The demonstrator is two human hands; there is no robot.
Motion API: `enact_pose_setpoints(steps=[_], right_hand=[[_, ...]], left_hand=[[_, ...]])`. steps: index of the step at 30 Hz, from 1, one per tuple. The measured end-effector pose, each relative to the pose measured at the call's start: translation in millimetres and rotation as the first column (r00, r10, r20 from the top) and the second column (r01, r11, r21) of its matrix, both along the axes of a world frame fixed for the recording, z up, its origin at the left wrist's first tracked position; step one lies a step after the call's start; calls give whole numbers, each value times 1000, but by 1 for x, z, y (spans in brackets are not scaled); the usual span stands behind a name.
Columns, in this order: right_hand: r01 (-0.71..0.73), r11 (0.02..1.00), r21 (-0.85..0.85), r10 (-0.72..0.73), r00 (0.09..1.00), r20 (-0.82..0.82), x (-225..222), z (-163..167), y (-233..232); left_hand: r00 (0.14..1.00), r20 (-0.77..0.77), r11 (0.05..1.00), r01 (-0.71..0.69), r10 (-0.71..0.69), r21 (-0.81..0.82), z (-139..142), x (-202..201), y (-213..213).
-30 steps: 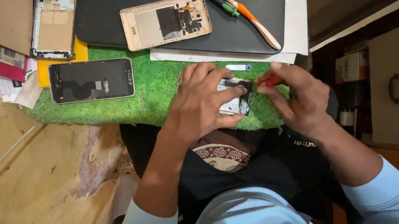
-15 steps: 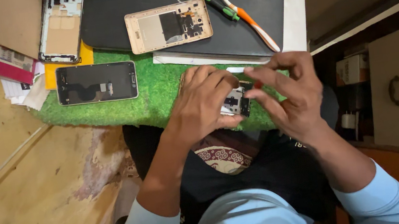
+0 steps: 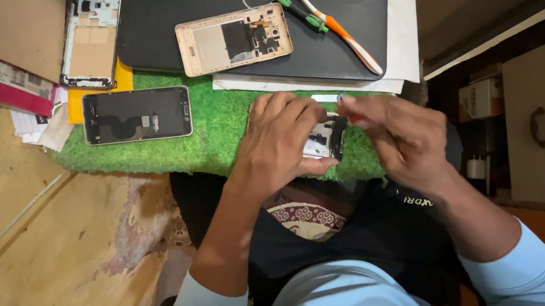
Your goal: The person repairs a disassembled smartphone at a workbench. They handle the phone's mid-frame and small internal components, use a toothbrush on the chassis, pick at parts with tweezers, and drive screws with a red-handled screwdriver while other phone parts and tools lie on the mat.
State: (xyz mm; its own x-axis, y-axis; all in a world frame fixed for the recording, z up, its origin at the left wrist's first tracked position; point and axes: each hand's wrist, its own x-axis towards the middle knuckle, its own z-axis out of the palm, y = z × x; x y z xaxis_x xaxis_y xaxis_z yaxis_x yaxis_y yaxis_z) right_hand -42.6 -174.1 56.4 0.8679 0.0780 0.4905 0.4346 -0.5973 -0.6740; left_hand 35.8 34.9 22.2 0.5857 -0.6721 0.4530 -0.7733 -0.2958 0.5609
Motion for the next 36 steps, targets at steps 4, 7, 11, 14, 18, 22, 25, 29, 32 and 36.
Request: enact_pose_setpoints(steps=[4, 7, 11, 14, 18, 22, 25, 29, 32, 36], right_hand=[[257, 934, -247, -213, 958, 190, 2, -2, 2], [85, 981, -175, -70, 994, 90, -3, 4, 3], [87, 988, -130, -74, 992, 100, -2, 8, 8], [169, 962, -214, -120, 967, 225, 1, 6, 11], [24, 995, -94, -9, 988, 156, 1, 0, 11], [70, 993, -98, -50, 981, 187, 3, -8, 6], [81, 989, -125, -44, 961, 274, 8, -15, 5], [76, 986, -147, -42, 974, 225, 1, -17, 4], [88, 982, -164, -47, 970, 238, -1, -17, 1], [98, 984, -146, -57, 964, 259, 1, -21, -3]], left_hand=[[1000, 16, 999, -7, 7, 36, -2, 0, -1], [1000, 12, 999, -5, 4, 51, -2, 3, -3], [1000, -5, 998, -28, 28, 65, -2, 1, -4], [999, -40, 996, -5, 8, 89, -1, 3, -5], [999, -30, 995, -11, 14, 97, 0, 2, -5], [1000, -24, 997, -11, 12, 79, 1, 1, -3], [1000, -17, 997, -4, 5, 75, 3, 2, -4], [998, -60, 995, 15, -9, 97, 8, 1, -3], [998, -54, 998, 22, -19, 57, 9, -1, 0], [999, 7, 998, 39, -39, 39, 4, 2, 2]])
